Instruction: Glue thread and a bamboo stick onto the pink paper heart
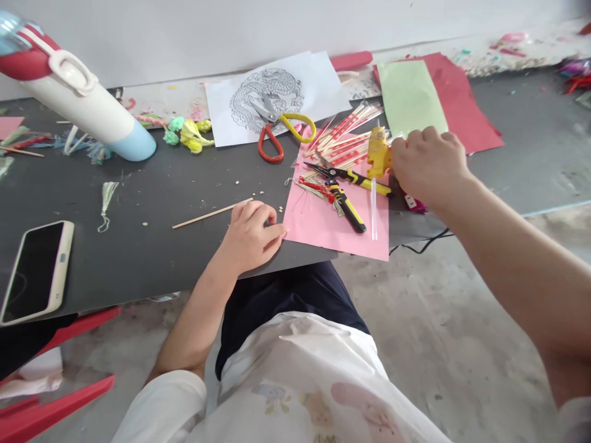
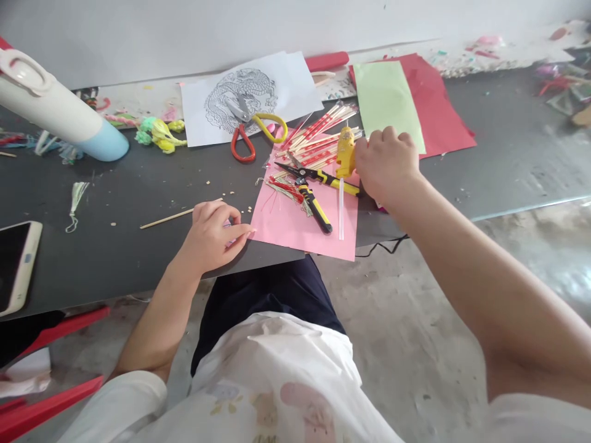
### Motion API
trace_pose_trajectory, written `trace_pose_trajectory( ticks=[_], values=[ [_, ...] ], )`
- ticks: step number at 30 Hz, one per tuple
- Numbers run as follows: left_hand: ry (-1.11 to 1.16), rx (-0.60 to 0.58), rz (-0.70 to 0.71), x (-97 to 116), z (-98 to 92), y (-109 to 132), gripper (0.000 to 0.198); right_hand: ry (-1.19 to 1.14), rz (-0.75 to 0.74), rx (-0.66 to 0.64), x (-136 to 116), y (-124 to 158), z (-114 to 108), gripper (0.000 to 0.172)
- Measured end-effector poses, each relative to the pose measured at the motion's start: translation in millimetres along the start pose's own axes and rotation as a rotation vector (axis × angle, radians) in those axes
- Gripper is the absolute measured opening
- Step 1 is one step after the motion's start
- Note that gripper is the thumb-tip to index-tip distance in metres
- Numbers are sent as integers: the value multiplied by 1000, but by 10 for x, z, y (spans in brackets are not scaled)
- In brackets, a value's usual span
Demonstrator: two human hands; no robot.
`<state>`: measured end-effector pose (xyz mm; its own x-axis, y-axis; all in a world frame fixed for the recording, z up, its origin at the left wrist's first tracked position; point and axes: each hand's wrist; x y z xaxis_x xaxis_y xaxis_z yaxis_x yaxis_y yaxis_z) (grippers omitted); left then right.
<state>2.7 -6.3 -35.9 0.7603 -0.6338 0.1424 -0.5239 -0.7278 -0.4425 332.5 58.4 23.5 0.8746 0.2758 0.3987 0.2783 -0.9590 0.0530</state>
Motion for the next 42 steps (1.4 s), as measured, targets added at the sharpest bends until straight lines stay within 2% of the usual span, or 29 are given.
trace_pose_trajectory(
  ticks=[2, 5, 10, 13, 17, 19, 20, 21, 22, 23, 24, 27, 29, 34, 42],
  values=[
    [0, 2, 4, 4, -7, -5, 11, -48, -2, -33, 50, -90, 58, 59],
    [-7, 6, 8, 7, -13, -11, 11, -82, 0, -63, 118, -167, 147, 61],
    [-8, 9, 8, 4, -11, -9, 10, -90, -11, -54, 183, -226, 207, 69],
    [-18, 10, 7, 4, -8, -5, 11, -55, 22, -123, 182, -207, 133, 70],
    [-18, 8, 11, 11, -2, -8, 10, -4, 63, -185, 116, -48, -101, 63],
    [-16, 17, 14, 13, 3, -11, 10, 37, 67, -153, 30, 51, -247, 50],
    [-17, 20, 14, 13, 6, -12, 10, 95, 28, -82, -33, 89, -315, 44],
    [-19, 22, 13, 13, 9, -12, 10, 122, -58, -35, -111, 113, -375, 39],
    [-23, 23, 10, 13, 12, -12, 10, 101, -207, -41, -203, 119, -425, 29],
    [-28, 25, 10, 14, 15, -12, 11, 38, -347, -9, -307, 109, -460, 20],
    [-34, 27, 9, 14, 17, -12, 11, -71, -406, 50, -420, 82, -482, 19],
    [-48, 32, 13, 17, 16, -13, 10, -378, -510, 59, -778, -65, -468, 19],
    [-41, 31, 14, 18, 11, -14, 9, -487, -567, 94, -991, -183, -415, 19],
    [-9, 18, 17, 5, -3, -16, 10, -568, -601, 70, -1314, -406, -285, 22],
    [-2, 22, 27, -6, 3, -15, 11, -552, -630, 73, -1392, -429, -319, 20]
  ],
)
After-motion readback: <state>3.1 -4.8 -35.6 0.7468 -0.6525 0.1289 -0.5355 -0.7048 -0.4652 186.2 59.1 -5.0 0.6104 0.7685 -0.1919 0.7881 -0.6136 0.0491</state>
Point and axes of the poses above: each hand's wrist, its own y-axis away from the middle knuckle, its own z-axis out of the palm, x = y × z, and after that the axes turned 10 degrees about -z, right-handed
